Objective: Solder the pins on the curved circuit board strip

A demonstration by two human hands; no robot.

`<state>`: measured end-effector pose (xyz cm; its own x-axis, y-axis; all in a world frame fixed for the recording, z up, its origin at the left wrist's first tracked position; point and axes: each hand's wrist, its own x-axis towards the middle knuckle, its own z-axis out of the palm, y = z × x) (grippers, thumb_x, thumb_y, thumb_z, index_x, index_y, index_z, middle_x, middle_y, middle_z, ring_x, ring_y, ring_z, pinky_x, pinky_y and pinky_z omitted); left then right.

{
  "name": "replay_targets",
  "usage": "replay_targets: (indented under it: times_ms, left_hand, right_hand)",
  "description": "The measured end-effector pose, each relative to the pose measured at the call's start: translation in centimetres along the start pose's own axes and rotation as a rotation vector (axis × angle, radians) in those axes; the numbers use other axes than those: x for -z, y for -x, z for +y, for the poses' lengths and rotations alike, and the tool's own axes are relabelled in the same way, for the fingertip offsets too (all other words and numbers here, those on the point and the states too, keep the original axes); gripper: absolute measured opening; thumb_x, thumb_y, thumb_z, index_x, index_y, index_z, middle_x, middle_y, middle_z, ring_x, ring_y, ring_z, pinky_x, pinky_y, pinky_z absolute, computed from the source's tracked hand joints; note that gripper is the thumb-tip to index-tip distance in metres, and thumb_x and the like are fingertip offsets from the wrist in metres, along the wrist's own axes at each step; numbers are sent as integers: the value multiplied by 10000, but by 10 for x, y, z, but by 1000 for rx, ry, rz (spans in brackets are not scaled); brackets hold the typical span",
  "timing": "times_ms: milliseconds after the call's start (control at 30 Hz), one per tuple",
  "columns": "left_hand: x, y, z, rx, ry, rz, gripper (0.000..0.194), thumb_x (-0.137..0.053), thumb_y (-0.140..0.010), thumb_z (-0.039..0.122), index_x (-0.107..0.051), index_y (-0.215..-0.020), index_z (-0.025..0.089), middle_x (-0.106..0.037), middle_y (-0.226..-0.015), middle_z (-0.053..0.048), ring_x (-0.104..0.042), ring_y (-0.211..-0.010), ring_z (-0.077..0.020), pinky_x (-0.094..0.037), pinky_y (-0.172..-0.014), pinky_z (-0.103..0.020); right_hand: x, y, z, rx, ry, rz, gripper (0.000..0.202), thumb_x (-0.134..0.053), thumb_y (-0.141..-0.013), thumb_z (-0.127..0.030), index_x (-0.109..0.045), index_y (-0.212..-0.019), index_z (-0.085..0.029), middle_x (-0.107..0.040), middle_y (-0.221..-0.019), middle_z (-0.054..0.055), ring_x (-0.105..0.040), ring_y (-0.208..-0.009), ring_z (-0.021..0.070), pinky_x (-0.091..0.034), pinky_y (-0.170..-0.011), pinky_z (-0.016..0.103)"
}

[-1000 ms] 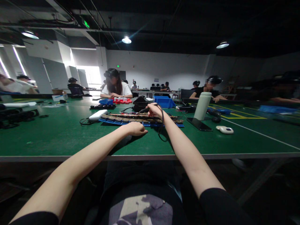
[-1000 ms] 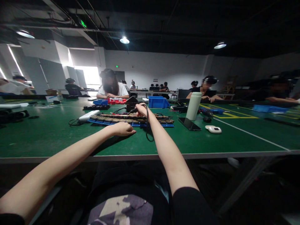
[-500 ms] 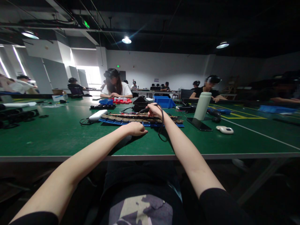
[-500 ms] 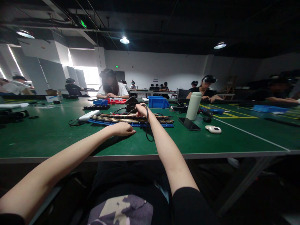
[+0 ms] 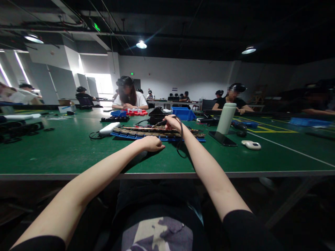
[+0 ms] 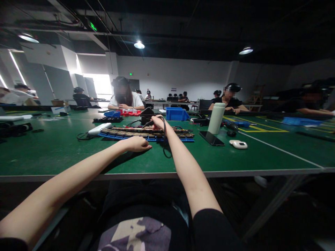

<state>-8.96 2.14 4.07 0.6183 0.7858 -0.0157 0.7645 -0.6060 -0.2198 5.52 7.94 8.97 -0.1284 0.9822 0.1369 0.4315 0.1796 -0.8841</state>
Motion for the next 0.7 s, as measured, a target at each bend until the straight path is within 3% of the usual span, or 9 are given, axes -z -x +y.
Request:
replay_targets:
  times_ms: [700]
  left_hand:
    - [0,1,-1,-5,22,14,493,-359,-959,477,-723,-824,173,-715,-799,-96,-648,-709,-202,-393,-594,-272]
  right_hand:
    - [0,-1,0,-13,-22,0,209,-396,-934,-199,-601,-942,-156,-546,-398,-13,-536,-359,129,-380,-372,171]
